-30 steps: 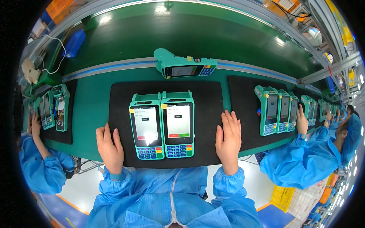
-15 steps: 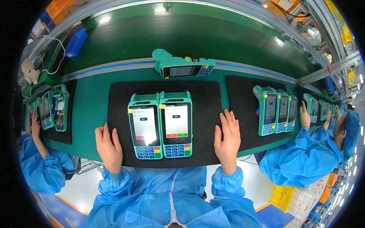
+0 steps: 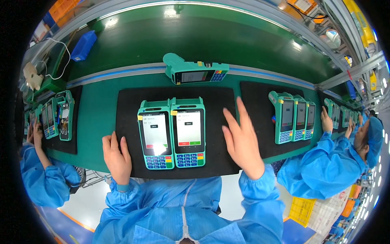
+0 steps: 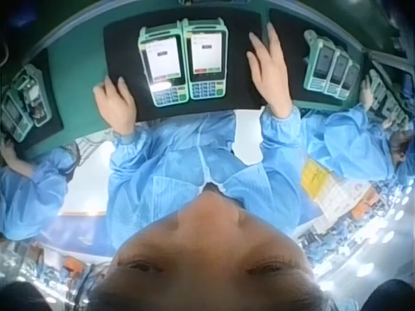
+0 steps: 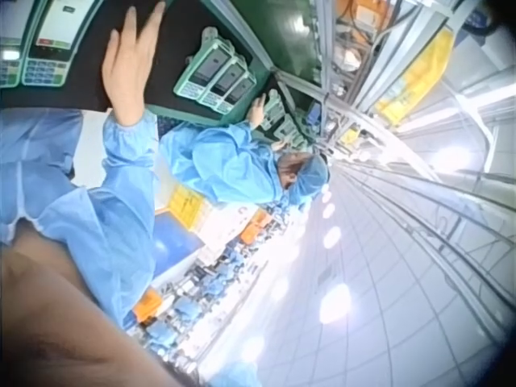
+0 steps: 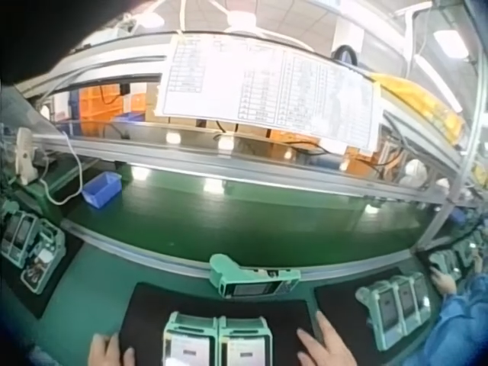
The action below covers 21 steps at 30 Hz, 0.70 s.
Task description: The person tests handheld payment terminals along an assembly line by tapping the touchscreens, drawing across screen test grids by hand, and sliding groups of terminals along the workbench.
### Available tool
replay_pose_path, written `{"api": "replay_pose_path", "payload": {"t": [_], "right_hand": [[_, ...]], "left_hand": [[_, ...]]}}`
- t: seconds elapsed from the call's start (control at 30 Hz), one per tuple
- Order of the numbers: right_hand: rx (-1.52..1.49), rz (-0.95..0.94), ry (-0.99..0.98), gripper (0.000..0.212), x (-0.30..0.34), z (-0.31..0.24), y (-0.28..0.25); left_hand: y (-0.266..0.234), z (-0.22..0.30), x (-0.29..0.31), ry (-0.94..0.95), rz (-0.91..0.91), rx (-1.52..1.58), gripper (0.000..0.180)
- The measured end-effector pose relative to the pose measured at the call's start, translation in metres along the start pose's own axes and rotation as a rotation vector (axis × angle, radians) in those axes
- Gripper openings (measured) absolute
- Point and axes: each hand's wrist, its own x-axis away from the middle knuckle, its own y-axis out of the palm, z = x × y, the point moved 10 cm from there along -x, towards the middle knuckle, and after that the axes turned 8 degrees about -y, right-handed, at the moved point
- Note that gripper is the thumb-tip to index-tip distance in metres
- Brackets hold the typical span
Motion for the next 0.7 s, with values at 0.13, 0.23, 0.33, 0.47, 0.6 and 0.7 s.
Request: {"api": "replay_pose_path", "payload": {"t": [0.13,0.23,0.33,0.47,0.6,0.7], "right_hand": [[0.18,0.073,-0.349,0.04,-0.085,-0.028,-0.01],[0.21,0.013,-0.472,0.042,-0.127,-0.007,0.022],[0.005,-0.104,-0.43,0.04,-0.15,0.006,0.043],[-0.132,-0.172,-0.388,0.034,-0.155,0.013,0.043],[-0.322,-0.17,-0.215,0.035,-0.138,0.022,0.02],[-0.666,-0.106,0.046,0.036,-0.106,0.043,-0.003]], "left_hand": [[-0.001,-0.004,-0.002,-0.003,0.015,0.005,0.03],[0.001,-0.001,-0.004,0.026,0.027,0.028,0.029],[0.0,-0.002,-0.002,0.025,0.016,0.05,0.029],[-0.001,-0.001,-0.002,0.04,0.024,0.061,0.029],[0.0,-0.004,-0.003,0.025,0.013,0.057,0.03],[0.0,-0.003,-0.002,0.013,0.005,0.065,0.03]]}}
